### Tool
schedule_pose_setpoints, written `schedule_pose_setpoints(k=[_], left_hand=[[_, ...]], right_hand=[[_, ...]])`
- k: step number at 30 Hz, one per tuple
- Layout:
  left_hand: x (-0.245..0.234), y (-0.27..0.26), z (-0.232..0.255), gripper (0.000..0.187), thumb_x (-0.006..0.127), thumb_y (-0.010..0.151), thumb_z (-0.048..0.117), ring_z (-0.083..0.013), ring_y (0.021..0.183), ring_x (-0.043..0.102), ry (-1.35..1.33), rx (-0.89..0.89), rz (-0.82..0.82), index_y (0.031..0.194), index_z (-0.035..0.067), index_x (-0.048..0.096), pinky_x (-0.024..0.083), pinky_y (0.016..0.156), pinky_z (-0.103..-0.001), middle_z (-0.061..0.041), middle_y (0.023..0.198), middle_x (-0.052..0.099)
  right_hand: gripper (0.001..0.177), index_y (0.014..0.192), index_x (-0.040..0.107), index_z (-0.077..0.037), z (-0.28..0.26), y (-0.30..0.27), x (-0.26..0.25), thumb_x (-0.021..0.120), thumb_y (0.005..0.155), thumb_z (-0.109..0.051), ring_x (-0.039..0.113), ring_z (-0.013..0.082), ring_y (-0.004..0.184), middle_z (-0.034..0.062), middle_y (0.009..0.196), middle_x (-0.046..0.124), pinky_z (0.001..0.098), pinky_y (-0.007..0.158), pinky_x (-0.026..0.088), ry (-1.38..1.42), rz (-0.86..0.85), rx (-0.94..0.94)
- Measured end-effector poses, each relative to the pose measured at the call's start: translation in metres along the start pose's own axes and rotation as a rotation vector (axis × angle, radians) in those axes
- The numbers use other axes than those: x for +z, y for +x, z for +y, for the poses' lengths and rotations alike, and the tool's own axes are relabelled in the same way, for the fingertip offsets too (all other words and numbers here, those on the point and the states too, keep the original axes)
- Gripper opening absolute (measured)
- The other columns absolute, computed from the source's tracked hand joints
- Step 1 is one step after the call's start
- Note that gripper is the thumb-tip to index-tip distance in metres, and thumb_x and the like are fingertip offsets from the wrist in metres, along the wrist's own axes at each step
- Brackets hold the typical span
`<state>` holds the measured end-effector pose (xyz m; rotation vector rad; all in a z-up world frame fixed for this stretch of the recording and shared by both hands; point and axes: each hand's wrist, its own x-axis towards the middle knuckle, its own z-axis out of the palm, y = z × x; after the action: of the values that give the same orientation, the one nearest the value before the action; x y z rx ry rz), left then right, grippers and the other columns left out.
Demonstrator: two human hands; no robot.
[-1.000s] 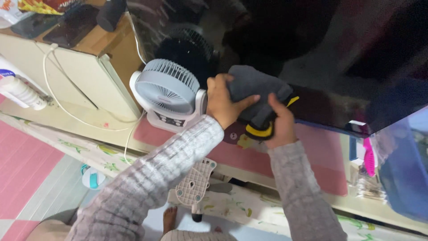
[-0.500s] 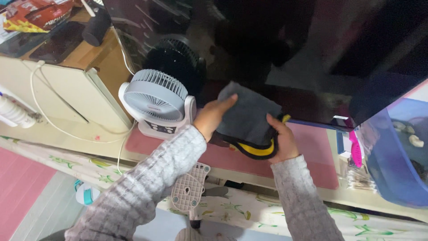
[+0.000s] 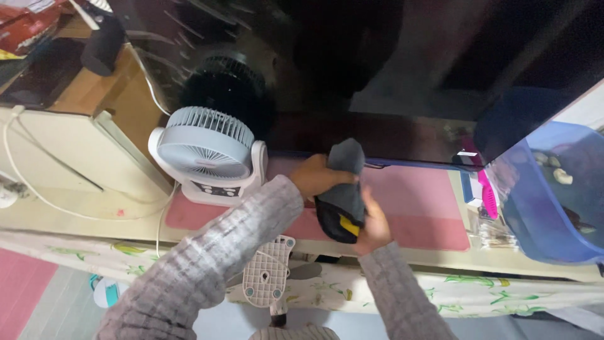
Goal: Cleaning a small desk fan and a television screen with a cloth.
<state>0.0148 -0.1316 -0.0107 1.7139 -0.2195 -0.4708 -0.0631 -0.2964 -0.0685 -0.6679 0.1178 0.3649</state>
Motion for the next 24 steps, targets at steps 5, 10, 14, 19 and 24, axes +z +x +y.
schedule_pose_setpoints(k=[5,10,14,19,24], left_hand=[[-0.024,0.016,-0.007,0.084,0.083,0.066,0.065,-0.036,0.095,0.072,0.653,0.106,0.292,0.111,-0.002,0.065,0.057,0.082,-0.041,-0.024,0.103,0.072],[-0.043,0.047,-0.081,0.039,0.05,0.113,0.046,-0.0372,0.085,0.071,1.386,0.549,-0.061,0.123,0.014,0.069,0.054,0.081,-0.048,-0.023,0.099,0.072],[-0.043,0.007,-0.07,0.045,0.056,0.096,0.05,-0.0262,0.081,0.072,0.787,0.248,-0.237,0.104,0.009,0.073,0.055,0.08,-0.039,-0.013,0.092,0.076],[-0.041,-0.012,-0.063,0.046,0.067,0.089,0.051,-0.0251,0.085,0.07,0.608,-0.005,-0.116,0.105,0.008,0.067,0.055,0.078,-0.039,-0.013,0.092,0.074],[-0.037,-0.024,-0.056,0.038,0.071,0.088,0.043,-0.0262,0.087,0.069,0.646,0.196,-0.16,0.097,0.006,0.066,0.054,0.078,-0.039,-0.014,0.096,0.072]], right_hand=[[0.046,0.128,0.062,-0.01,-0.04,0.015,-0.011,0.061,0.096,-0.043,0.072,0.0243,0.101,0.0064,0.115,0.073,0.0423,0.089,0.059,0.013,0.262,-0.42],[0.051,0.14,0.046,-0.003,-0.109,0.086,-0.072,0.059,0.11,-0.043,0.042,0.0382,0.109,0.0209,0.125,0.052,0.054,0.098,0.028,-0.467,0.996,-1.152],[0.049,0.145,0.049,-0.001,-0.112,0.133,-0.085,0.062,0.112,-0.035,0.041,0.0391,0.139,0.0262,0.151,0.04,0.0522,0.12,0.03,-1.271,1.091,-1.48],[0.059,0.148,0.055,-0.009,-0.031,0.157,-0.032,0.062,0.089,-0.016,0.04,0.0463,0.133,0.0316,0.147,0.043,0.0595,0.113,0.031,-1.684,0.696,-1.702],[0.053,0.129,0.071,-0.023,0.015,0.153,-0.016,0.062,0.08,-0.006,0.06,0.0363,0.117,0.0103,0.131,0.066,0.0561,0.101,0.046,-2.005,0.28,-1.723]])
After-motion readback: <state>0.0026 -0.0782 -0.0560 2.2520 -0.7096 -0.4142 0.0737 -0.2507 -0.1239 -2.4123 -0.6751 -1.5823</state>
